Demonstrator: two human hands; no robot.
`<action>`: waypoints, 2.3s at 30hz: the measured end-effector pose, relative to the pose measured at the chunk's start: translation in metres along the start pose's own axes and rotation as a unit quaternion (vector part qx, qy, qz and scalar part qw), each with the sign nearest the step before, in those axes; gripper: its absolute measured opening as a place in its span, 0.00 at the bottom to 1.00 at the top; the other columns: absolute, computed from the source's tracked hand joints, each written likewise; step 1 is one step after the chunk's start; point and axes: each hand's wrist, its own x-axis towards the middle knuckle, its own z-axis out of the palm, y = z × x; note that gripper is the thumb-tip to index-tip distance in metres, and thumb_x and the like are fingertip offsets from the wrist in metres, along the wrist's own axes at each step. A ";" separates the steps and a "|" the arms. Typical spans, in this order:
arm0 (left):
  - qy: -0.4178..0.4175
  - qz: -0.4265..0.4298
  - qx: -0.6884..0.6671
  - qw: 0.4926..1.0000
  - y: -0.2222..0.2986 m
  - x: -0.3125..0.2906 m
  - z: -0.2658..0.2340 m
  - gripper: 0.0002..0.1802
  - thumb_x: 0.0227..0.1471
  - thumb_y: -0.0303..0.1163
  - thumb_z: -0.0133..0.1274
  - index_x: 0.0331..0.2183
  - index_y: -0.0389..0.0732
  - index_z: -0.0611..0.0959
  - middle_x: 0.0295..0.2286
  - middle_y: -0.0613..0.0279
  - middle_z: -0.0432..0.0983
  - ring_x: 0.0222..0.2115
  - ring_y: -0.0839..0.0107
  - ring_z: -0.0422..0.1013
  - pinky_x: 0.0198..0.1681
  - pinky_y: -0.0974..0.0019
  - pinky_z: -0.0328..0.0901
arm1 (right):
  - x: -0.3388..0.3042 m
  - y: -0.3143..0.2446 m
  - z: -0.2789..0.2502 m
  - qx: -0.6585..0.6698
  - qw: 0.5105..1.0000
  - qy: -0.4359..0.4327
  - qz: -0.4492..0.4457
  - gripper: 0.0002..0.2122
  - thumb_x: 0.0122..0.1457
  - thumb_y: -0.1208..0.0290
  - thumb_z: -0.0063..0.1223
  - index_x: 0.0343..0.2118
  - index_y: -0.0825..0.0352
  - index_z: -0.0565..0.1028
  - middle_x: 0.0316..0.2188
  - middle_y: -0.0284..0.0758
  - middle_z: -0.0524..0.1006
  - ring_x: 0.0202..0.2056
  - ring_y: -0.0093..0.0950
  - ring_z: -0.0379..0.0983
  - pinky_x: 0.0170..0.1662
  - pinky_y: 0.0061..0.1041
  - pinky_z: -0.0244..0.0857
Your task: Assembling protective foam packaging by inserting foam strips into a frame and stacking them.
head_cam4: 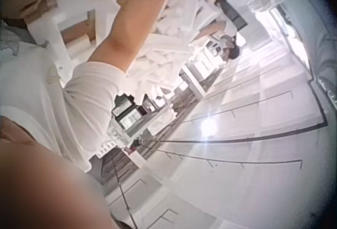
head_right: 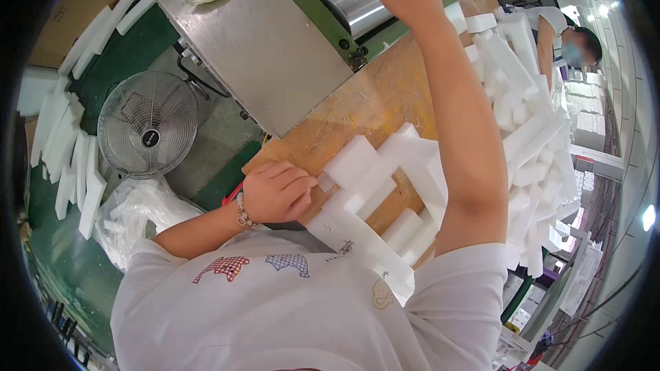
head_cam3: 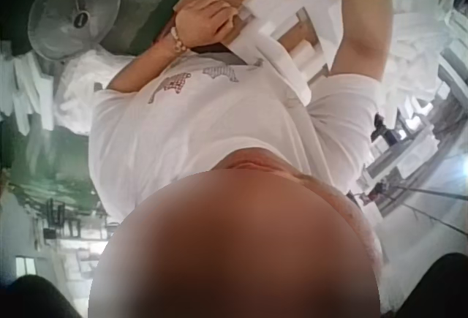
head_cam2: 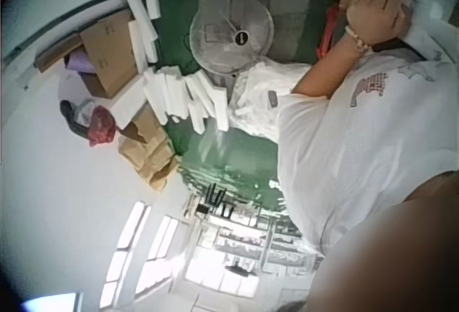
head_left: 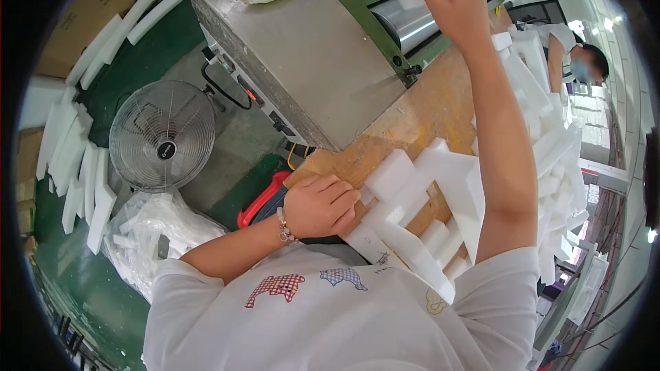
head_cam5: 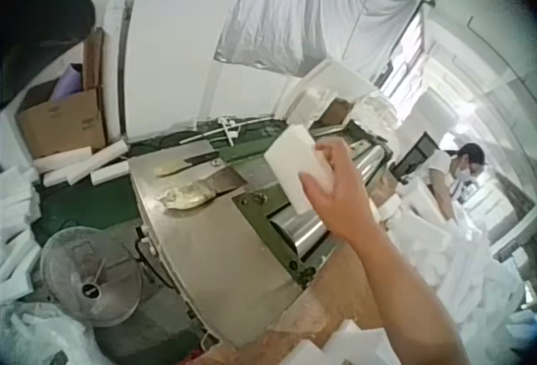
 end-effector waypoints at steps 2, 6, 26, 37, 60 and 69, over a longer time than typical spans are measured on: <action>-0.001 -0.001 -0.006 1.000 0.001 0.000 0.001 0.06 0.42 0.32 0.53 0.29 0.47 0.79 0.28 0.72 0.74 0.27 0.75 0.68 0.29 0.76 0.62 | -0.016 0.008 0.004 0.046 0.993 0.043 -0.103 0.21 0.53 0.71 0.52 0.53 0.66 0.69 0.48 0.39 0.73 0.46 0.36 0.69 0.51 0.28 0.61; 0.029 -0.010 -0.012 0.999 0.001 -0.001 0.001 0.08 0.38 0.29 0.54 0.27 0.47 0.80 0.26 0.72 0.76 0.24 0.75 0.69 0.25 0.75 0.62 | -0.045 -0.011 -0.018 0.101 0.991 0.011 -0.087 0.22 0.52 0.77 0.54 0.53 0.62 0.71 0.41 0.35 0.75 0.41 0.29 0.70 0.47 0.24 0.62; 0.028 -0.006 -0.002 1.000 0.004 -0.003 0.003 0.08 0.37 0.29 0.55 0.27 0.46 0.80 0.25 0.71 0.75 0.23 0.73 0.69 0.26 0.75 0.63 | -0.043 0.029 -0.002 0.099 0.992 -0.061 -0.055 0.21 0.55 0.73 0.48 0.54 0.65 0.68 0.50 0.40 0.71 0.48 0.38 0.67 0.53 0.29 0.58; 0.133 0.074 -0.120 0.981 0.047 -0.012 -0.020 0.12 0.36 0.26 0.54 0.30 0.42 0.82 0.31 0.71 0.79 0.20 0.73 0.65 0.26 0.76 0.62 | -0.180 -0.002 -0.095 0.368 0.916 0.079 0.139 0.22 0.59 0.78 0.47 0.57 0.68 0.64 0.51 0.39 0.70 0.49 0.29 0.67 0.54 0.25 0.58; 0.078 0.101 -0.148 0.981 0.102 -0.027 0.041 0.17 0.42 0.26 0.60 0.40 0.45 0.82 0.47 0.81 0.73 0.23 0.81 0.64 0.24 0.79 0.62 | -0.267 -0.027 -0.111 0.077 0.967 -0.175 -0.168 0.15 0.48 0.86 0.47 0.39 0.68 0.78 0.42 0.37 0.75 0.46 0.36 0.71 0.59 0.39 0.59; 0.068 0.101 -0.143 0.982 0.100 -0.027 0.039 0.18 0.42 0.26 0.60 0.39 0.50 0.83 0.46 0.84 0.73 0.22 0.80 0.63 0.23 0.80 0.61 | -0.271 -0.026 -0.105 0.068 0.963 -0.196 -0.174 0.15 0.49 0.85 0.48 0.39 0.67 0.79 0.43 0.37 0.75 0.46 0.37 0.71 0.58 0.41 0.60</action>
